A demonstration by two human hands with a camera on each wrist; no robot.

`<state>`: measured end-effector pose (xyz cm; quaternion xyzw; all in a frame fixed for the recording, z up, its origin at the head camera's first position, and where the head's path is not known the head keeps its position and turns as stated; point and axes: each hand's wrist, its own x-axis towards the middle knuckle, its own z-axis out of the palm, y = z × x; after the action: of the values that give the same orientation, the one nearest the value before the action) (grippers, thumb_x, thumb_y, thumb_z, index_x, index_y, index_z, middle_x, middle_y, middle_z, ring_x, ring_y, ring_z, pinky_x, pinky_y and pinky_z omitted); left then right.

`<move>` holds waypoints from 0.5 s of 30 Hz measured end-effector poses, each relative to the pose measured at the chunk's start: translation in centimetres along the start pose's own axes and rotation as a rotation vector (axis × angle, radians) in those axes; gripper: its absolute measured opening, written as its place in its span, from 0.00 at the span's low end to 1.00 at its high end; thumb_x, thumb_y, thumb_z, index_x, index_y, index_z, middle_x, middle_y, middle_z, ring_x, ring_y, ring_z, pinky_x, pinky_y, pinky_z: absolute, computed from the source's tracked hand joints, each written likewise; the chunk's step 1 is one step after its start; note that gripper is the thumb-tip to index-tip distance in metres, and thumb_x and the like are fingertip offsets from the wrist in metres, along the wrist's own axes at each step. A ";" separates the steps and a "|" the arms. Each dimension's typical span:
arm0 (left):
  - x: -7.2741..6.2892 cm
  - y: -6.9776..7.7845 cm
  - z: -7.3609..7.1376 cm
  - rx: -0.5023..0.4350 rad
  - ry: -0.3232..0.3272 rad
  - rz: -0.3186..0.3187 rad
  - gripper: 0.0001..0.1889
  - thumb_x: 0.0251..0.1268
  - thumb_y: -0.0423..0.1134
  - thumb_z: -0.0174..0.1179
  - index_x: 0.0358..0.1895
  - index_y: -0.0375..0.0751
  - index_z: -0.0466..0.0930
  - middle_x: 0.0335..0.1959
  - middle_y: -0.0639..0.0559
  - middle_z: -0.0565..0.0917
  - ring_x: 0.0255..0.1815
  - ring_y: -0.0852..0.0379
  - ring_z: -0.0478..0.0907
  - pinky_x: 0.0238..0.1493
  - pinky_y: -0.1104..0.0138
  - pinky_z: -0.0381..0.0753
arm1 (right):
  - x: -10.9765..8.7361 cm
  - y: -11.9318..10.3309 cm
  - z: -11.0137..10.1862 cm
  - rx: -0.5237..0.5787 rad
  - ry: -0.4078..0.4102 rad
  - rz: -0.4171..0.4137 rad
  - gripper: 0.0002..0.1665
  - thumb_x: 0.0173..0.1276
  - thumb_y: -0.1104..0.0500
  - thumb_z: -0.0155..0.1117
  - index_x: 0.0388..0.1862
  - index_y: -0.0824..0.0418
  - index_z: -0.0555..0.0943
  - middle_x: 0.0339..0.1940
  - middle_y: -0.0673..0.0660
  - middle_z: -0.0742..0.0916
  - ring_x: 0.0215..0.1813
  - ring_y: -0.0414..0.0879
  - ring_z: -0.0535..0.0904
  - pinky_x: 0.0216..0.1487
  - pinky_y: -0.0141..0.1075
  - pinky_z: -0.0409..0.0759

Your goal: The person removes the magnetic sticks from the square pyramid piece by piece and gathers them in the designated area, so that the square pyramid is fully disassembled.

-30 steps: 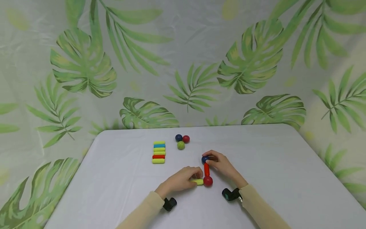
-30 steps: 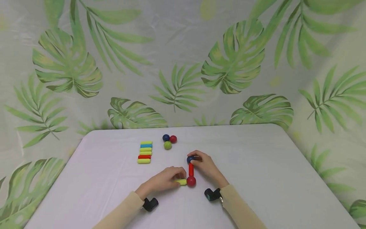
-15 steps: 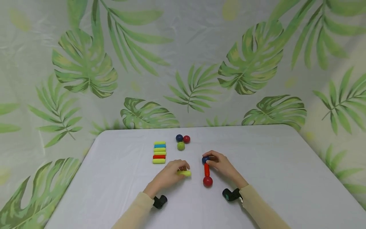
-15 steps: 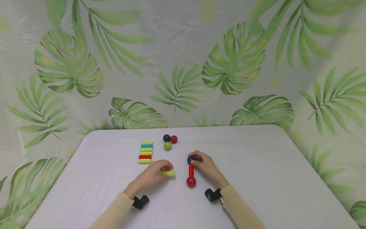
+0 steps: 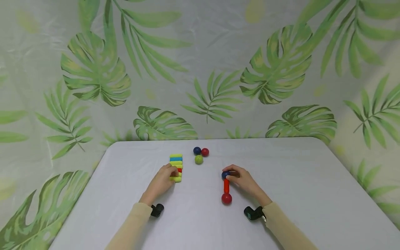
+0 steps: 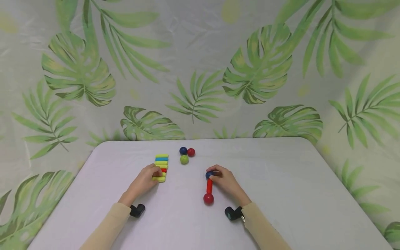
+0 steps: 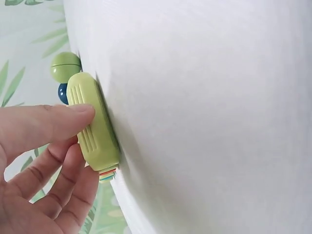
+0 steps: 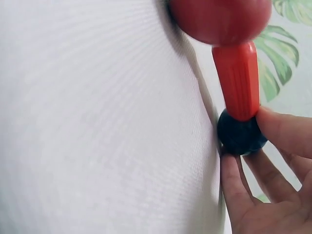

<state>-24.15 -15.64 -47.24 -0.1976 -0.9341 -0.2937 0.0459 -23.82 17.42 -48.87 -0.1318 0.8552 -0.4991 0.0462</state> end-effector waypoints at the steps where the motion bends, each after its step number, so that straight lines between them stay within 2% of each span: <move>1: 0.0 0.0 0.1 -0.012 0.003 0.003 0.15 0.47 0.19 0.65 0.32 0.42 0.78 0.32 0.55 0.73 0.38 0.54 0.71 0.44 0.60 0.75 | -0.1 0.0 0.0 -0.002 0.006 0.004 0.14 0.68 0.66 0.60 0.52 0.59 0.80 0.54 0.60 0.81 0.55 0.59 0.76 0.56 0.51 0.75; 3: 0.0 0.3 0.3 -0.065 0.006 0.026 0.14 0.48 0.20 0.67 0.35 0.40 0.78 0.33 0.53 0.75 0.38 0.53 0.72 0.44 0.59 0.75 | -0.2 0.0 0.0 -0.020 0.022 0.016 0.13 0.67 0.65 0.61 0.51 0.59 0.80 0.53 0.60 0.81 0.54 0.59 0.76 0.55 0.52 0.75; 5: -0.2 1.0 0.6 -0.159 -0.013 0.061 0.13 0.51 0.23 0.67 0.38 0.38 0.78 0.36 0.50 0.77 0.40 0.51 0.74 0.45 0.58 0.76 | -0.4 -0.1 0.0 -0.050 0.043 0.040 0.12 0.66 0.64 0.64 0.48 0.58 0.80 0.50 0.58 0.82 0.52 0.57 0.77 0.53 0.50 0.76; 8: -0.6 2.6 1.5 -0.300 -0.111 0.105 0.13 0.58 0.31 0.66 0.46 0.36 0.76 0.42 0.45 0.78 0.44 0.48 0.75 0.47 0.58 0.77 | -0.8 -0.3 0.0 -0.113 0.063 0.056 0.11 0.63 0.61 0.67 0.44 0.58 0.80 0.43 0.55 0.83 0.45 0.52 0.78 0.46 0.44 0.78; 10: -0.6 3.9 2.4 -0.336 -0.194 0.107 0.17 0.61 0.37 0.66 0.52 0.38 0.75 0.48 0.46 0.77 0.48 0.49 0.74 0.50 0.58 0.76 | -1.1 -0.6 -0.1 -0.139 0.053 0.053 0.12 0.62 0.59 0.69 0.42 0.59 0.79 0.39 0.54 0.82 0.40 0.49 0.78 0.40 0.40 0.79; 12: -0.6 5.0 3.4 -0.293 -0.255 0.100 0.22 0.61 0.43 0.66 0.56 0.43 0.72 0.51 0.50 0.74 0.51 0.52 0.71 0.52 0.60 0.75 | -1.4 -0.7 -0.2 -0.157 0.017 0.034 0.14 0.62 0.57 0.69 0.43 0.60 0.78 0.38 0.54 0.82 0.37 0.47 0.77 0.35 0.38 0.78; 15: -0.1 6.2 4.7 -0.144 -0.273 0.117 0.22 0.59 0.45 0.68 0.55 0.48 0.72 0.48 0.56 0.73 0.49 0.57 0.70 0.50 0.64 0.75 | -1.7 -0.7 -0.5 -0.154 -0.071 0.000 0.16 0.63 0.57 0.69 0.47 0.60 0.77 0.41 0.56 0.81 0.37 0.47 0.77 0.35 0.38 0.78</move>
<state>-21.47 -8.37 -47.88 -0.2928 -0.8950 -0.3272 -0.0788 -22.14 17.92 -48.09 -0.1524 0.8888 -0.4270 0.0661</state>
